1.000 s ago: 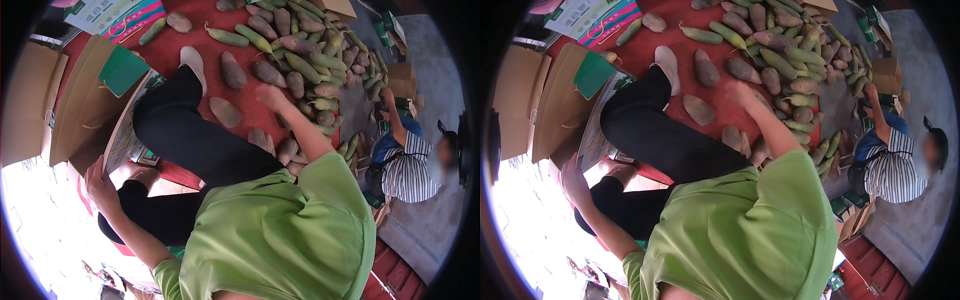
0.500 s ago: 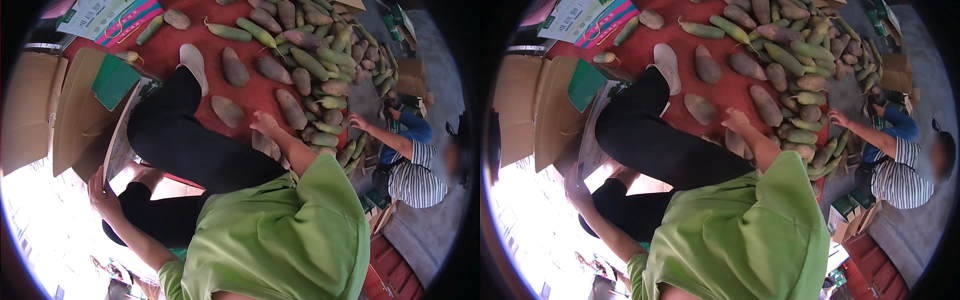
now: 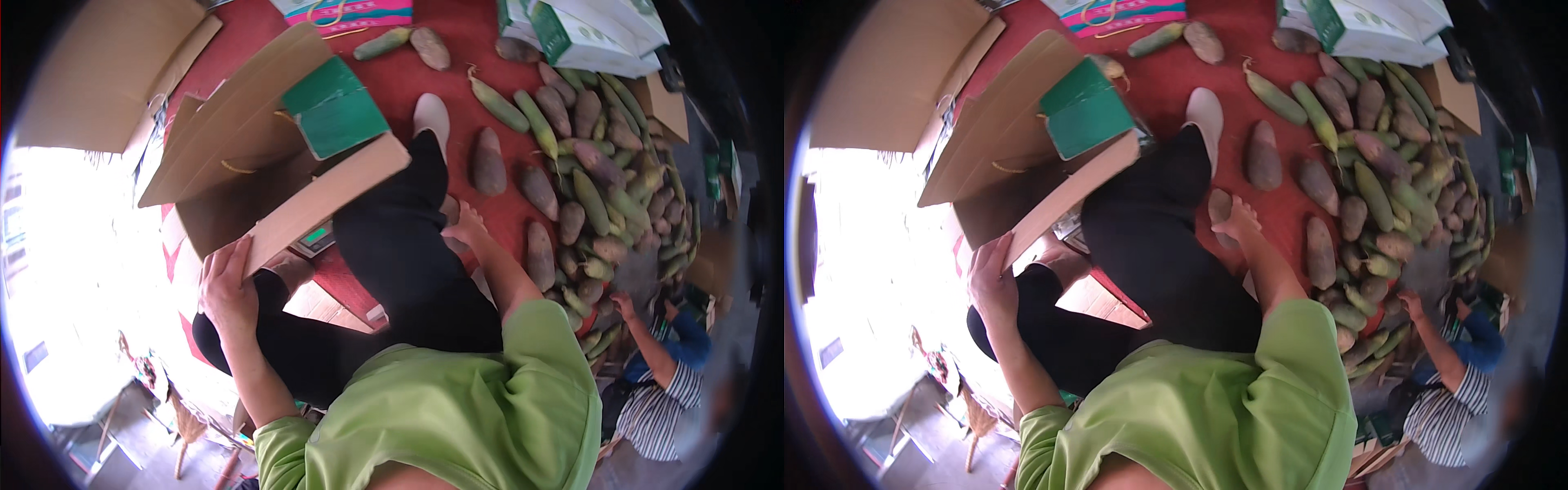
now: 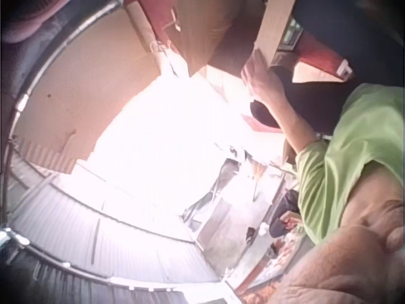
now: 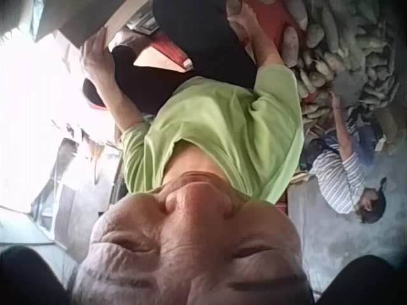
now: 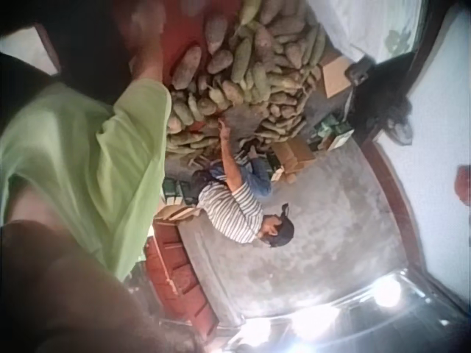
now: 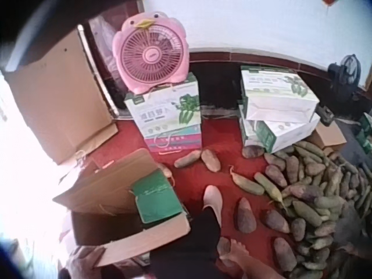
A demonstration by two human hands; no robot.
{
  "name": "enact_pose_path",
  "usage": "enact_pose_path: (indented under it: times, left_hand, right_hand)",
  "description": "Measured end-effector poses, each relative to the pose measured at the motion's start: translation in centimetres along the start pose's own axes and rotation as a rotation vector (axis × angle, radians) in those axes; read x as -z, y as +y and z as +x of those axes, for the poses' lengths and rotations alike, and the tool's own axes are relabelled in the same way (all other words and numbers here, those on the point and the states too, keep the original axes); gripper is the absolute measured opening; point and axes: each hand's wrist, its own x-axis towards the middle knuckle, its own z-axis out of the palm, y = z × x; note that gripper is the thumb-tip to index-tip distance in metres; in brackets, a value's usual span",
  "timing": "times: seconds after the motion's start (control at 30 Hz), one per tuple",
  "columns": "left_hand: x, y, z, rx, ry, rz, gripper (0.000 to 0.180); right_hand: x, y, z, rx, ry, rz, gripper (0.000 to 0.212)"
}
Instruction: Sorting and packing yams or similar root vegetables into cardboard boxes and weighing them.
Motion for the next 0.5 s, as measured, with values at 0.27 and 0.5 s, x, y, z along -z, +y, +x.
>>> enact_pose_path:
  times: [0.27, 0.5]
  left_hand:
    - [0.4, -0.4, 0.6, -0.028, -0.006, 0.015, 0.034]
    - [0.5, -0.8, 0.6, -0.026, 0.006, -0.023, 0.029]
  right_hand:
    - [-1.6, 2.5, 1.5, 0.032, 0.050, 0.124, 0.107]
    - [4.9, 1.7, -2.6, 0.150, 0.220, 0.434, 0.096]
